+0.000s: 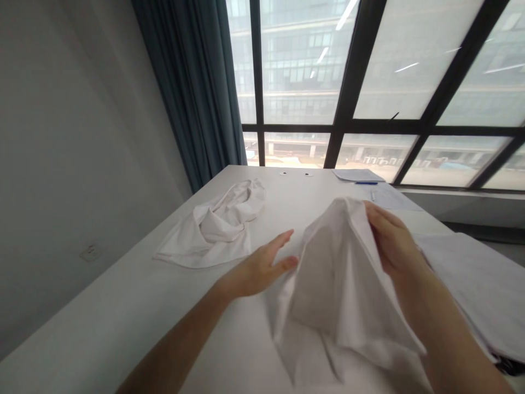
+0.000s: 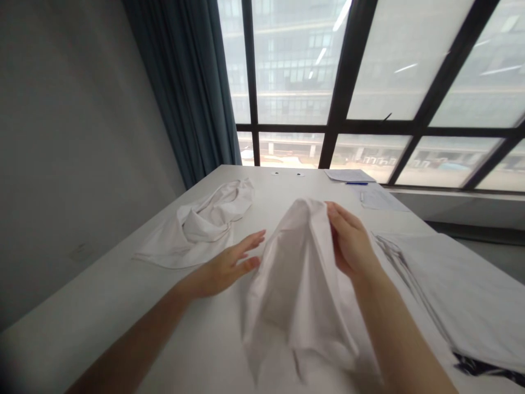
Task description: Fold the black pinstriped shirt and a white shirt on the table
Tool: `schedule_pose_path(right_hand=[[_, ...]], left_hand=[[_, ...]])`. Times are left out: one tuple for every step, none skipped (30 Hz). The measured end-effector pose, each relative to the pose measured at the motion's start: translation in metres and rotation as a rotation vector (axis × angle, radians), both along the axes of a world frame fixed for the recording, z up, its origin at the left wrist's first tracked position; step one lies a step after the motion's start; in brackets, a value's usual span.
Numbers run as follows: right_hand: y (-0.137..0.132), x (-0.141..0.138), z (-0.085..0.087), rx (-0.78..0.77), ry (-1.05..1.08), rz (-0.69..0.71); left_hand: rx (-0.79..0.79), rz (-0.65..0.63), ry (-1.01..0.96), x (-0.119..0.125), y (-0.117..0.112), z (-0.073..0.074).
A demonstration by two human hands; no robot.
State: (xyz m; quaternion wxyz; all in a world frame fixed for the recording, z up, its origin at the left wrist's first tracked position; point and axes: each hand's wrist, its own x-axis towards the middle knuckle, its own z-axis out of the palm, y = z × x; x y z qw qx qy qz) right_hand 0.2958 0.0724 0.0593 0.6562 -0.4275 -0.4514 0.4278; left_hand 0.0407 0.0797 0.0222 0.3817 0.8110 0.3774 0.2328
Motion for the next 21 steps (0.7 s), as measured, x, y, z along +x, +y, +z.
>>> schedule_pose_path(right_hand=[[0.000,-0.016,-0.001,-0.030,0.041,0.067],[0.000,-0.029,-0.004,-0.066,0.078,0.135],[0.000,-0.038,-0.008,-0.100,0.113,0.186],[0.001,-0.044,-0.011,-0.130,0.135,0.222],[0.003,-0.047,-0.015,-0.152,0.148,0.233],[0.005,-0.048,-0.018,-0.168,0.152,0.220],[0.007,-0.046,-0.020,-0.179,0.149,0.193],[0.009,-0.043,-0.021,-0.188,0.136,0.168],[0.010,-0.039,-0.020,-0.195,0.118,0.153],[0.012,-0.035,-0.018,-0.193,0.101,0.153],[0.013,-0.031,-0.016,-0.178,0.087,0.166],[0.014,-0.027,-0.013,-0.155,0.075,0.186],[0.016,-0.023,-0.012,-0.128,0.055,0.208],[0.019,-0.019,-0.011,-0.098,0.018,0.219],[0.022,-0.014,-0.012,-0.062,-0.042,0.208],[0.027,-0.010,-0.015,-0.023,-0.134,0.169],[0.033,-0.005,-0.020,0.014,-0.250,0.105],[0.040,0.000,-0.027,0.049,-0.373,0.024],[0.048,0.005,-0.035,0.075,-0.490,-0.067],[0.055,0.011,-0.044,0.085,-0.594,-0.156],[0.062,0.016,-0.052,0.075,-0.685,-0.234]], left_hand=[[-0.007,-0.012,-0.045,0.013,-0.008,0.007],[0.008,-0.008,-0.061,0.022,-0.013,0.012],[0.033,0.012,-0.055,0.027,-0.017,0.015],[0.066,0.042,-0.024,0.028,-0.017,0.014],[0.093,0.077,0.025,0.026,-0.015,0.011],[0.103,0.113,0.089,0.021,-0.010,0.007],[0.095,0.151,0.164,0.014,-0.002,0.001],[0.076,0.190,0.236,0.005,0.007,-0.005],[0.051,0.229,0.302,-0.004,0.018,-0.011],[0.032,0.270,0.355,-0.014,0.028,-0.016],[0.015,0.304,0.392,-0.023,0.038,-0.020],[-0.004,0.333,0.416,-0.032,0.047,-0.023],[-0.028,0.351,0.423,-0.040,0.055,-0.025],[-0.051,0.361,0.417,-0.047,0.061,-0.026],[-0.070,0.371,0.400,-0.053,0.065,-0.026],[-0.081,0.383,0.374,-0.058,0.068,-0.026],[-0.085,0.389,0.341,-0.061,0.070,-0.026],[-0.089,0.389,0.311,-0.064,0.071,-0.025],[-0.099,0.380,0.288,-0.067,0.071,-0.023],[-0.113,0.359,0.263,-0.068,0.071,-0.022],[-0.130,0.325,0.232,-0.069,0.071,-0.021]])
